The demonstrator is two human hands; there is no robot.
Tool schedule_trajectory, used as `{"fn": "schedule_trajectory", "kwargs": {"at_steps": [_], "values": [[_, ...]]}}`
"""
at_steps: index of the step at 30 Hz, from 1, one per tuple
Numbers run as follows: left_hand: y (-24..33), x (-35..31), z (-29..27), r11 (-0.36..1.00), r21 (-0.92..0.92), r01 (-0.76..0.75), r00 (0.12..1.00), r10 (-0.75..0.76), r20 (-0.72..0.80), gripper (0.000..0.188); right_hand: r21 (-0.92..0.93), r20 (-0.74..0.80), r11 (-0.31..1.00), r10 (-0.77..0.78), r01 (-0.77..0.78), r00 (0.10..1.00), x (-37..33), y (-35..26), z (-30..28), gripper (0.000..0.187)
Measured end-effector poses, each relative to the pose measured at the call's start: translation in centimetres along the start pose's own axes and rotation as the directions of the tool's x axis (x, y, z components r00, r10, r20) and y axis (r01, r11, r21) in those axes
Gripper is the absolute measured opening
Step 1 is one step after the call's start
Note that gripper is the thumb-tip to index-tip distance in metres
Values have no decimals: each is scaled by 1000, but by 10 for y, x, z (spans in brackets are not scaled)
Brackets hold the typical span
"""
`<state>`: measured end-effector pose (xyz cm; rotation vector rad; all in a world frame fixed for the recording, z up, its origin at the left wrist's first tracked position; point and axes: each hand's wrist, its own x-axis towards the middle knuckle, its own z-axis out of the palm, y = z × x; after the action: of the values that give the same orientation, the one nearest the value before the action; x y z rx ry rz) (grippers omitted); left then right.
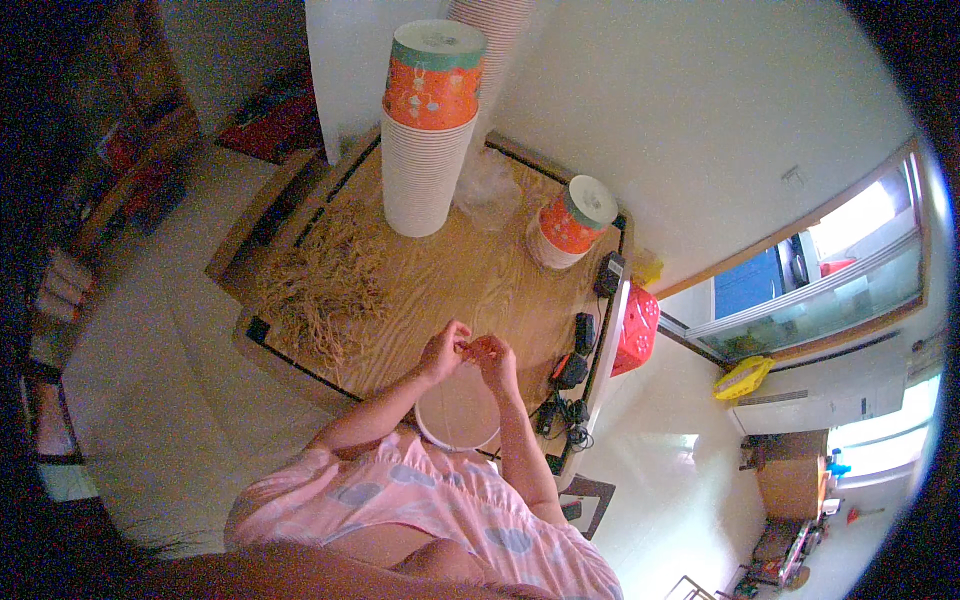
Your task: Placing shredded paper into a container for packaging or display.
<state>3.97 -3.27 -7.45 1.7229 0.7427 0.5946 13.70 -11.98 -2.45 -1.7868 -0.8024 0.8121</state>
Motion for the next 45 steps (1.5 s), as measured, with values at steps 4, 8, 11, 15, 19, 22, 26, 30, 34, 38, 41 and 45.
{"fn": "schedule_trajectory", "kwargs": {"at_steps": [4,8,11,15,19,22,26,30,34,38,41,45], "values": [[-26,8,5,834,-504,224,965,-119,232,23,52,-27,997,-62,63,998,8,20,-1,9],[-11,8,-5,915,-327,238,949,-146,281,8,17,-81,998,-66,68,995,8,29,-4,9],[-6,6,-6,952,-253,171,973,-122,195,9,39,-107,996,-77,82,991,4,31,-9,12],[-10,6,-6,931,-310,195,973,-145,177,9,-82,-1,994,-73,72,997,-7,21,-14,15],[-11,8,-2,932,-316,176,972,-113,205,12,-147,-3,988,-47,46,999,-9,23,-14,9],[-2,7,-7,959,-228,165,972,-119,204,12,-139,-37,990,8,-13,999,-11,9,-12,7],[-1,7,-8,935,-298,194,968,-133,215,11,-55,-44,996,-68,66,997,-12,1,-10,5],[-1,8,-8,935,-286,207,961,-141,236,11,100,-11,993,-59,60,998,-7,13,-10,5],[-7,8,-5,909,-358,214,959,-126,254,10,164,8,986,-35,33,999,-7,19,-8,5],[-1,6,-8,891,-382,245,952,-145,271,10,118,-3,993,4,-3,1000,-9,13,-8,5],[-1,7,-9,882,-367,294,938,-194,287,9,32,-22,999,-14,15,1000,-10,16,-11,6],[1,6,-10,893,-359,271,941,-167,294,10,7,-52,1000,-9,10,999,-10,18,-13,7]]}}
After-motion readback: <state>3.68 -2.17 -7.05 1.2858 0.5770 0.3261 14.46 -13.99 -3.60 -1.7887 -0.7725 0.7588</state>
